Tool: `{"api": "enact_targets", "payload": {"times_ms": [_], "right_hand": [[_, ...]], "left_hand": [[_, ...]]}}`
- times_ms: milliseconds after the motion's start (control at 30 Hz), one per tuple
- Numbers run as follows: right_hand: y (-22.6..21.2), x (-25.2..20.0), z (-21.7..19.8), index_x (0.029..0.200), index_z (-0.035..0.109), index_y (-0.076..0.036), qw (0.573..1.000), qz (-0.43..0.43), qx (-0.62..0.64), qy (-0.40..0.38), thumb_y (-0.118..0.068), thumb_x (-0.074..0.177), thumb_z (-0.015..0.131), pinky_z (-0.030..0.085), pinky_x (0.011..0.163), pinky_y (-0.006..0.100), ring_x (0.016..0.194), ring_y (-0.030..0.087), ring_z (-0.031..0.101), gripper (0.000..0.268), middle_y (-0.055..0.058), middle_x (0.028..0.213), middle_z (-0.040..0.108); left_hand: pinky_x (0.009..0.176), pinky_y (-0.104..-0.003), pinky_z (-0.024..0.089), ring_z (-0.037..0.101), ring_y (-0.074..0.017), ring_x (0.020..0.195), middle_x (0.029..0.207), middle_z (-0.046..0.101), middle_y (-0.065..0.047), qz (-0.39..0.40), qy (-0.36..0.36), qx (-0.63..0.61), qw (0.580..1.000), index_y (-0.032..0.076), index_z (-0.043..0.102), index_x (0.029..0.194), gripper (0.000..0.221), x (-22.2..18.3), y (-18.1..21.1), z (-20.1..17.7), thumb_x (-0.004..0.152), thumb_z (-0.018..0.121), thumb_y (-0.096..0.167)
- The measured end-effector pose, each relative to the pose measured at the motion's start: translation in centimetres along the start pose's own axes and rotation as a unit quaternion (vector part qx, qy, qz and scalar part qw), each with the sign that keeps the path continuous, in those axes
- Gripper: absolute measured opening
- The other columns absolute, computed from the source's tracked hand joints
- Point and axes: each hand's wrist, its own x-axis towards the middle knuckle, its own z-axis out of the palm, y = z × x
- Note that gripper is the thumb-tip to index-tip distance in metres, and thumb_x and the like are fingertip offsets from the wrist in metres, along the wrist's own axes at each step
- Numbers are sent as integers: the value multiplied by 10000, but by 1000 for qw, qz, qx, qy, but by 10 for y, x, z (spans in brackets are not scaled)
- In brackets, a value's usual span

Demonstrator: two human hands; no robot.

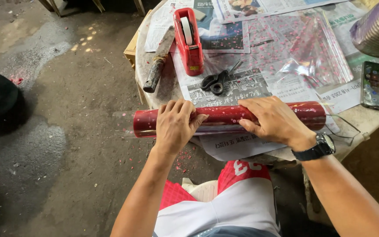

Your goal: Wrapping a red cylindrical item in decorative plastic film and securing it with tape after trimming the end with a saw.

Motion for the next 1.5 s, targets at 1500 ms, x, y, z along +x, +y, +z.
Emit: {"api": "enact_targets", "payload": {"times_ms": [1500], "right_hand": [[27, 5, 12, 1177, 453, -183, 995, 45, -49, -68, -574, 840, 184, 406, 775, 339, 927, 185, 581, 582, 26, 1015, 580]], "left_hand": [[686, -332, 465, 599, -260, 842, 761, 640, -59, -506, -50, -251, 824, 207, 679, 702, 222, 113, -54, 106, 656, 635, 420]]}}
